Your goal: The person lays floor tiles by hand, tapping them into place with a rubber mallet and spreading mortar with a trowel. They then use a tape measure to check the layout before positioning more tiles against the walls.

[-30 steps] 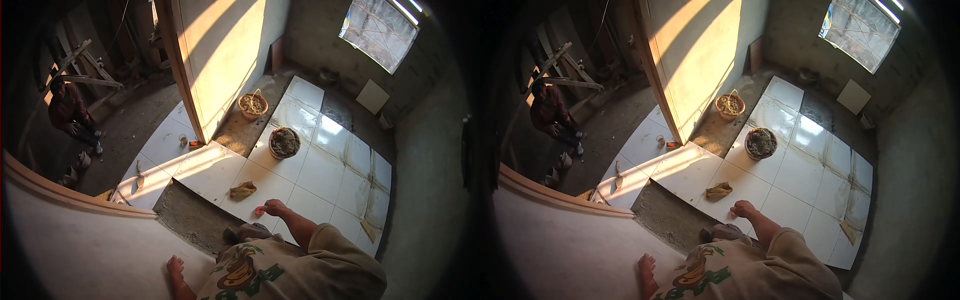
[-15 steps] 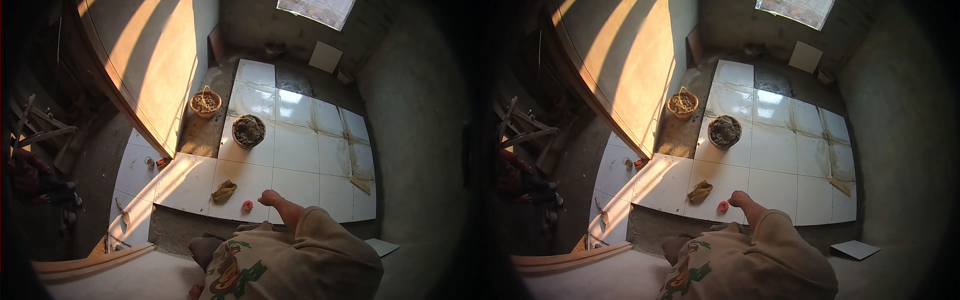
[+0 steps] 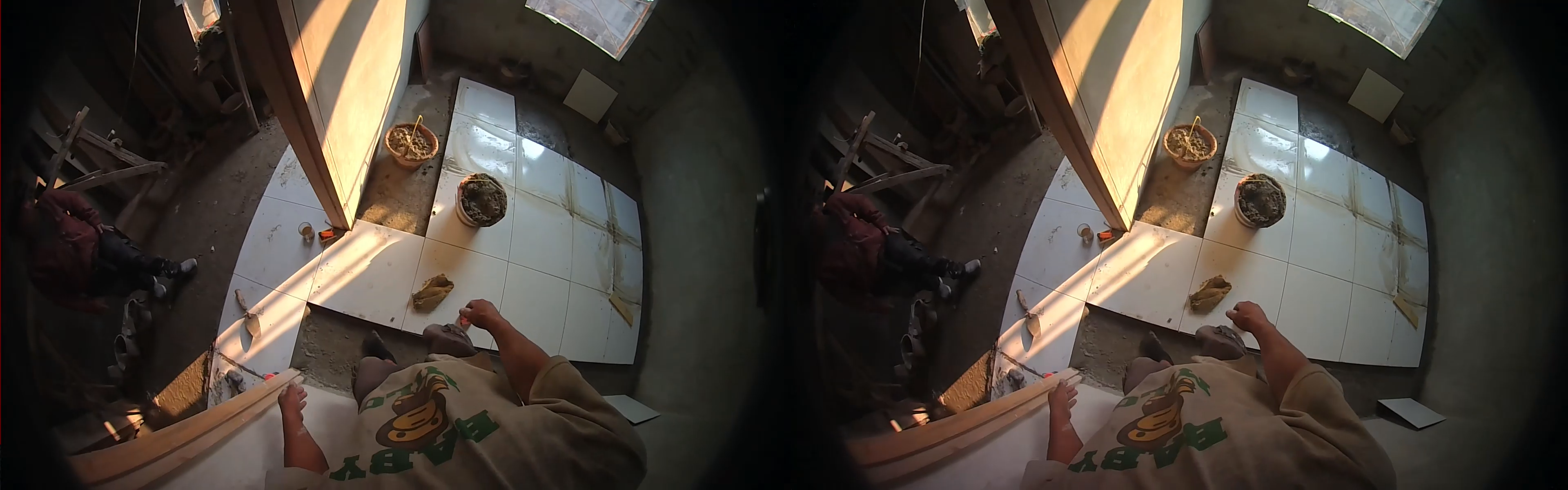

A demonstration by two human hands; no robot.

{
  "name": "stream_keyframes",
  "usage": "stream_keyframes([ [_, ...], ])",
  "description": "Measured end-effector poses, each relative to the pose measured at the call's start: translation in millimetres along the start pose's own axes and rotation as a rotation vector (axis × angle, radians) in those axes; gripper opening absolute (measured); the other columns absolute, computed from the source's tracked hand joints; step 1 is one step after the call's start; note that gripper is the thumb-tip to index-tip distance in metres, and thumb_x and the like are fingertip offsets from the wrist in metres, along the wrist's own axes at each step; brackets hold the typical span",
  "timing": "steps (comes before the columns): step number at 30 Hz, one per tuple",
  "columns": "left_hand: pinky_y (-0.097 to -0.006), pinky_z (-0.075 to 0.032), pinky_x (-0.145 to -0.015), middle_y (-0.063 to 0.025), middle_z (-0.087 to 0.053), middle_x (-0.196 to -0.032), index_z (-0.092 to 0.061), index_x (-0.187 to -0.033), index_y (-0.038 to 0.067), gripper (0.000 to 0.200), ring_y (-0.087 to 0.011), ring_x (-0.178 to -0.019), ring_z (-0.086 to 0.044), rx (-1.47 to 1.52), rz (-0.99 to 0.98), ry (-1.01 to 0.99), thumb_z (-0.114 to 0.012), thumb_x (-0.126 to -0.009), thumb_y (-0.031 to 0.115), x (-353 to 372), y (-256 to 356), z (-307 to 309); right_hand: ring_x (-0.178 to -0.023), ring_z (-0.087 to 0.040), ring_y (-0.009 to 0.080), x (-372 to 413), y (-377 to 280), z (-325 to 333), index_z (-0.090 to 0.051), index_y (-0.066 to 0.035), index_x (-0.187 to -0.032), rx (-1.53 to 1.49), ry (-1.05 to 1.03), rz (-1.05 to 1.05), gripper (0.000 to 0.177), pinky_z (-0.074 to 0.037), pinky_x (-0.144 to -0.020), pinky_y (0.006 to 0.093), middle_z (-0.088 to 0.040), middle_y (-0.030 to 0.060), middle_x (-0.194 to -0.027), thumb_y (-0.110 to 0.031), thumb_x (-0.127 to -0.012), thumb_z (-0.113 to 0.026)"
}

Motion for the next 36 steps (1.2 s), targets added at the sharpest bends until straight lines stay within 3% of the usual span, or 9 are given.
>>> stream_keyframes([
  [8,-0.0405,-0.045,-0.077,-0.0141,-0.058,-0.104,-0.047,-0.116,0.001,0.049,-0.0259,-0.091,-0.059,0.174,-0.056,0.015,-0.046,-0.086,0.04,-58.7,35.7,12.7,-0.091,-0.059,0.0324,-19.3,-17.1,7.9,-0.065,-0.002,-0.091,-0.047,0.086,-0.055,0.041,-0.046,-0.08,0.0383,-0.062,0.0205,-0.093,-0.039,-0.078,-0.052],
  [13,-0.0415,-0.046,-0.075,-0.0152,-0.059,-0.104,-0.05,-0.114,0.0,0.048,-0.0274,-0.09,-0.06,-0.052,0.063,-0.18,-0.047,-0.086,0.04,-42.4,11.1,-34.2,-0.089,-0.06,0.0326,-36.1,41.8,-32.7,-0.066,-0.002,-0.086,-0.204,0.045,-0.264,0.042,-0.046,-0.079,0.0386,-0.063,0.02,-0.09,-0.041,-0.077,-0.054],
  [18,-0.0358,-0.047,-0.066,-0.0108,-0.062,-0.09,-0.056,-0.106,0.003,0.041,-0.024,-0.079,-0.062,-0.741,-0.022,-0.489,-0.052,-0.083,0.037,-107.5,-11.1,-49.3,-0.08,-0.063,0.0297,-46.4,53.9,-41.5,-0.067,-0.001,-0.079,-0.198,-0.013,-0.372,0.043,-0.048,-0.074,0.0381,-0.064,0.0186,-0.081,-0.042,-0.077,-0.053],
  [20,-0.0343,-0.046,-0.06,-0.008,-0.062,-0.088,-0.056,-0.108,0.004,0.042,-0.0201,-0.075,-0.061,-0.35,0.178,-0.237,-0.052,-0.082,0.036,-88.9,61.9,-60.7,-0.052,-0.059,0.0179,-65.0,59.8,-36.4,-0.064,-0.001,-0.074,-0.309,-0.033,-0.425,0.036,-0.048,-0.052,0.0336,-0.062,0.0087,-0.062,-0.035,-0.08,-0.055],
  [26,-0.0285,-0.042,-0.053,-0.0047,-0.059,-0.085,-0.055,-0.108,0.002,0.042,-0.0134,-0.07,-0.057,-0.267,-0.112,-0.144,-0.052,-0.083,0.036,-145.1,218.6,-110.2,-0.053,-0.06,0.0189,-157.6,46.8,33.6,-0.064,-0.002,-0.074,-0.259,-0.074,-0.351,0.037,-0.05,-0.053,0.034,-0.063,0.009,-0.063,-0.036,-0.081,-0.054],
  [31,-0.0292,-0.044,-0.064,-0.006,-0.06,-0.083,-0.058,-0.104,0.001,0.043,-0.014,-0.074,-0.056,-0.462,-0.363,-0.324,-0.053,-0.083,0.038,-178.9,324.7,-246.7,-0.065,-0.064,0.0228,-321.4,56.9,127.5,-0.064,-0.001,-0.077,0.193,-0.087,-0.113,0.035,-0.051,-0.061,0.0353,-0.066,0.0112,-0.079,-0.031,-0.083,-0.047],
  [32,-0.0306,-0.045,-0.066,-0.0062,-0.061,-0.08,-0.058,-0.105,0.001,0.044,-0.0145,-0.073,-0.056,-0.483,-0.413,-0.347,-0.052,-0.083,0.039,-200.2,325.1,-277.5,-0.083,-0.06,0.0274,-352.3,55.2,149.0,-0.064,-0.001,-0.086,0.181,-0.131,-0.116,0.041,-0.047,-0.074,0.0374,-0.063,0.0164,-0.091,-0.037,-0.083,-0.046],
  [34,-0.0328,-0.045,-0.069,-0.008,-0.061,-0.081,-0.057,-0.108,0.001,0.045,-0.0161,-0.073,-0.057,-0.293,-0.289,-0.363,-0.051,-0.083,0.038,-159.6,391.6,-372.0,-0.104,-0.054,0.033,-408.3,27.0,230.1,-0.063,0.0,-0.101,0.143,-0.085,-0.201,0.049,-0.041,-0.09,0.0399,-0.058,0.0214,-0.108,-0.041,-0.083,-0.044],
  [36,-0.0309,-0.046,-0.075,-0.0119,-0.062,-0.093,-0.054,-0.112,-0.002,0.047,-0.0167,-0.082,-0.059,-0.64,-0.259,-0.506,-0.051,-0.084,0.036,-153.7,463.4,-449.3,-0.104,-0.053,0.0359,-465.1,11.0,307.0,-0.062,0.002,-0.102,0.068,-0.06,-0.175,0.046,-0.041,-0.089,0.0404,-0.056,0.0207,-0.112,-0.037,-0.082,-0.047],
])
Point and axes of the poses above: each hand's wrist, its own x-axis away from the middle knuckle, its own z-axis out of the back of the hand, y = z × x, the point moved 1 cm from there along -x, towards the middle knuckle
